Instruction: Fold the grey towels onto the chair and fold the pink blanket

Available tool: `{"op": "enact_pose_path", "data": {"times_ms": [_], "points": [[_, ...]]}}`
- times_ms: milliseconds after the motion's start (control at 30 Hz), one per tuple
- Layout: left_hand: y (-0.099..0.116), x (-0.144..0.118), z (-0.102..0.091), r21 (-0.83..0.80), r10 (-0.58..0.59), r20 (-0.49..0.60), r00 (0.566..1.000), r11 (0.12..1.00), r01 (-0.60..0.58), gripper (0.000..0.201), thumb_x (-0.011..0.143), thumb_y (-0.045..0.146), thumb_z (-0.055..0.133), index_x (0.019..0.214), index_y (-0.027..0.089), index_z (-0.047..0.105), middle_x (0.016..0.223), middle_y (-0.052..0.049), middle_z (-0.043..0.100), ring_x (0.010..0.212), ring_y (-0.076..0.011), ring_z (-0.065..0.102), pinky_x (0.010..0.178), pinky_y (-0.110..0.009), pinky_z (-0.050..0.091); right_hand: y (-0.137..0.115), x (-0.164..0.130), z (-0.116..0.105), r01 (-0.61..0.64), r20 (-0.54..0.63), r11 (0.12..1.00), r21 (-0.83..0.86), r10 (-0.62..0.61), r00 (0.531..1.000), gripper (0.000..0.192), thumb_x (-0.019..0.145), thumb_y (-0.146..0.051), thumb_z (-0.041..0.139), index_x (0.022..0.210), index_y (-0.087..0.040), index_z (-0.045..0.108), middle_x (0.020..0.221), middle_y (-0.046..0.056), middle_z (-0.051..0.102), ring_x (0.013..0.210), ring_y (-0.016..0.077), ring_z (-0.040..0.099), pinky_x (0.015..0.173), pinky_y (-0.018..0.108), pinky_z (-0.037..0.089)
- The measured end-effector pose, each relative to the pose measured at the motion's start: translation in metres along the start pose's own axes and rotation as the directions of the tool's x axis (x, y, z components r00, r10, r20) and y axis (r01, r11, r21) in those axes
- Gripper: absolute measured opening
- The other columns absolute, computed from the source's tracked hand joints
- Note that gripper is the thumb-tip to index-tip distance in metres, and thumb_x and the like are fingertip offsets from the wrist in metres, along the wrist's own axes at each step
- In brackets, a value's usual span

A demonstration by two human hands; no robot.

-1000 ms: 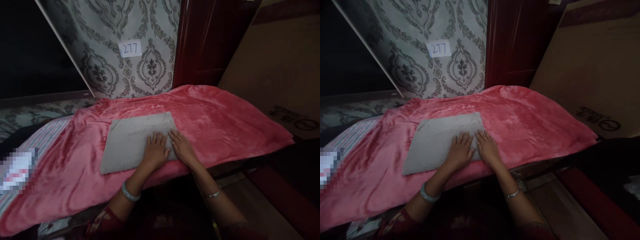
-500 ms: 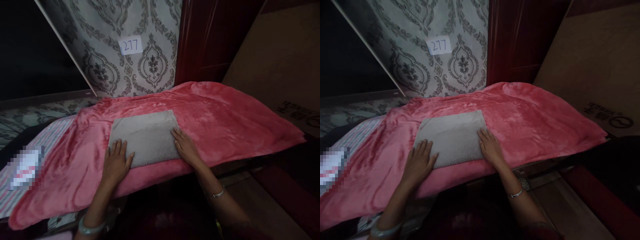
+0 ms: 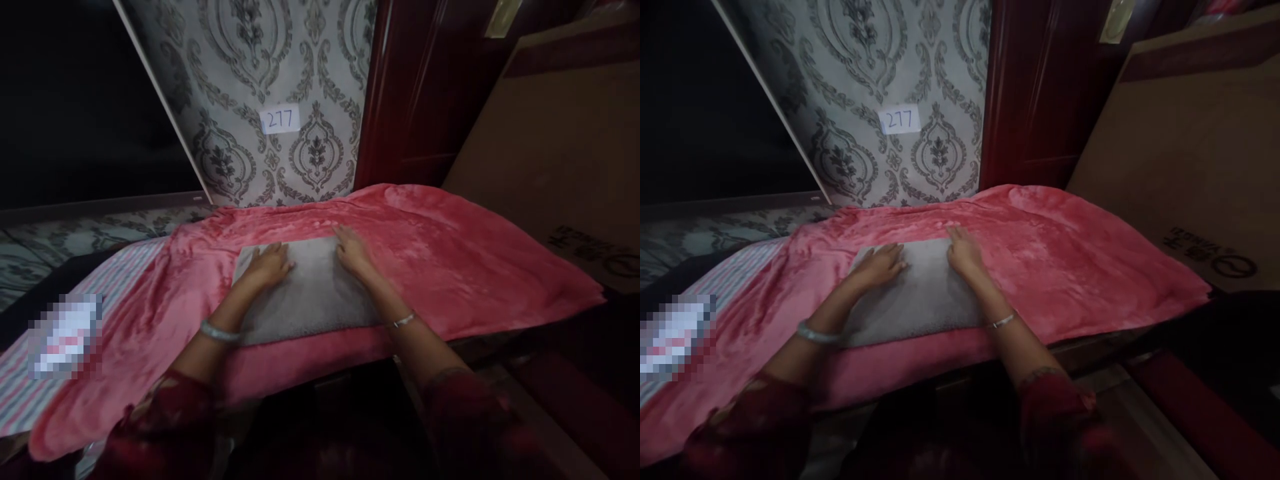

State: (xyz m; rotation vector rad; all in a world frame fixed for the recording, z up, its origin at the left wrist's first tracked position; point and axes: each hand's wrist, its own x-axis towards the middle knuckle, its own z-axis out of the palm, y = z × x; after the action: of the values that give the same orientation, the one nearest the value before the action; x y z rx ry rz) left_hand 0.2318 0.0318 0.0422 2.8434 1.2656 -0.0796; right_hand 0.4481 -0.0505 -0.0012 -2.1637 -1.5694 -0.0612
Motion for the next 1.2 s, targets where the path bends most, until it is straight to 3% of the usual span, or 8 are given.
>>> {"op": "enact_pose_path", "data": {"times_ms": [133, 333, 467, 733, 900, 967, 1100, 1200], "points": [[0.003, 0.035, 0.016, 0.006, -0.023, 0.017, 1.000, 1.000, 0.023, 0.060, 0.101, 0.043, 0.036, 0.154, 0.013, 0.037, 0.164, -0.017, 0.032, 0.152, -0.0301, 0.028, 0.122, -0.059, 0.019, -0.018, 0.015, 0.023, -0.071, 0.100, 0.994, -0.087, 0.080, 0.992, 0.052, 0.103, -0.034, 0.038, 0.153, -0.022, 0.046, 0.162, 0.009, 0.036, 0.151, 0.0302, 0.028, 0.120, 0.053, 0.027], [-0.004, 0.037, 0.062, -0.015, -0.060, -0.129, 0.990, 0.998, 0.059, 0.066, 0.102, 0.049, 0.028, 0.156, 0.013, 0.034, 0.164, -0.016, 0.032, 0.153, -0.0291, 0.026, 0.123, -0.056, 0.019, -0.008, 0.003, 0.049, -0.037, 0.141, 0.987, -0.159, 0.059, 0.988, 0.052, 0.106, -0.044, 0.035, 0.154, -0.027, 0.043, 0.163, 0.008, 0.036, 0.151, 0.0301, 0.026, 0.119, 0.052, 0.023], [-0.016, 0.037, 0.058, -0.014, -0.155, -0.113, 0.981, 0.988, 0.155, 0.072, 0.100, 0.055, 0.029, 0.155, 0.010, 0.037, 0.162, -0.019, 0.035, 0.152, -0.0305, 0.029, 0.124, -0.055, 0.020, -0.006, 0.004, 0.048, -0.040, 0.141, 0.984, -0.171, 0.065, 0.988, 0.053, 0.106, -0.045, 0.032, 0.154, -0.027, 0.043, 0.163, 0.007, 0.036, 0.151, 0.0296, 0.026, 0.119, 0.052, 0.022], [-0.074, 0.037, 0.058, -0.148, -0.320, -0.052, 0.946, 0.939, 0.310, 0.067, 0.100, 0.050, 0.029, 0.154, 0.012, 0.038, 0.164, -0.018, 0.030, 0.154, -0.0329, 0.024, 0.118, -0.061, 0.030, -0.006, 0.003, 0.051, -0.037, 0.124, 0.985, -0.169, 0.058, 0.991, 0.054, 0.106, -0.045, 0.030, 0.155, -0.026, 0.042, 0.163, 0.008, 0.035, 0.150, 0.0299, 0.027, 0.118, 0.053, 0.024], [-0.093, 0.035, 0.057, -0.180, -0.260, -0.036, 0.965, 0.951, 0.250, 0.060, 0.101, 0.040, 0.030, 0.154, 0.013, 0.039, 0.164, -0.013, 0.032, 0.152, -0.0210, 0.029, 0.121, -0.038, 0.031, -0.004, 0.002, 0.051, -0.025, 0.107, 0.987, -0.162, 0.043, 0.993, 0.053, 0.105, -0.044, 0.031, 0.153, -0.026, 0.045, 0.162, 0.007, 0.038, 0.149, 0.0309, 0.029, 0.118, 0.054, 0.026], [-0.095, 0.032, 0.051, -0.176, -0.261, -0.017, 0.965, 0.951, 0.254, 0.060, 0.100, 0.039, 0.032, 0.153, 0.014, 0.041, 0.163, -0.012, 0.035, 0.151, -0.0193, 0.031, 0.121, -0.034, 0.031, -0.004, 0.002, 0.051, -0.017, 0.104, 0.987, -0.162, 0.034, 0.994, 0.054, 0.105, -0.044, 0.030, 0.153, -0.025, 0.045, 0.161, 0.008, 0.038, 0.149, 0.0313, 0.029, 0.118, 0.055, 0.026], [-0.081, 0.014, 0.039, -0.136, -0.328, -0.079, 0.942, 0.939, 0.316, 0.066, 0.099, 0.048, 0.034, 0.154, 0.013, 0.039, 0.166, -0.017, 0.026, 0.154, -0.0324, 0.023, 0.121, -0.056, 0.027, -0.002, 0.002, 0.052, -0.030, 0.103, 0.986, -0.163, 0.047, 0.994, 0.055, 0.105, -0.044, 0.028, 0.154, -0.024, 0.044, 0.161, 0.008, 0.038, 0.149, 0.0318, 0.029, 0.118, 0.055, 0.026], [-0.062, -0.011, 0.043, -0.061, -0.187, -0.207, 0.960, 0.982, 0.179, 0.067, 0.100, 0.052, 0.032, 0.157, 0.016, 0.035, 0.167, -0.015, 0.024, 0.156, -0.0312, 0.018, 0.123, -0.060, 0.018, -0.002, 0.002, 0.052, -0.023, 0.093, 0.987, -0.156, 0.038, 0.995, 0.055, 0.105, -0.044, 0.028, 0.153, -0.024, 0.045, 0.161, 0.009, 0.038, 0.149, 0.0325, 0.030, 0.117, 0.056, 0.026]]}}
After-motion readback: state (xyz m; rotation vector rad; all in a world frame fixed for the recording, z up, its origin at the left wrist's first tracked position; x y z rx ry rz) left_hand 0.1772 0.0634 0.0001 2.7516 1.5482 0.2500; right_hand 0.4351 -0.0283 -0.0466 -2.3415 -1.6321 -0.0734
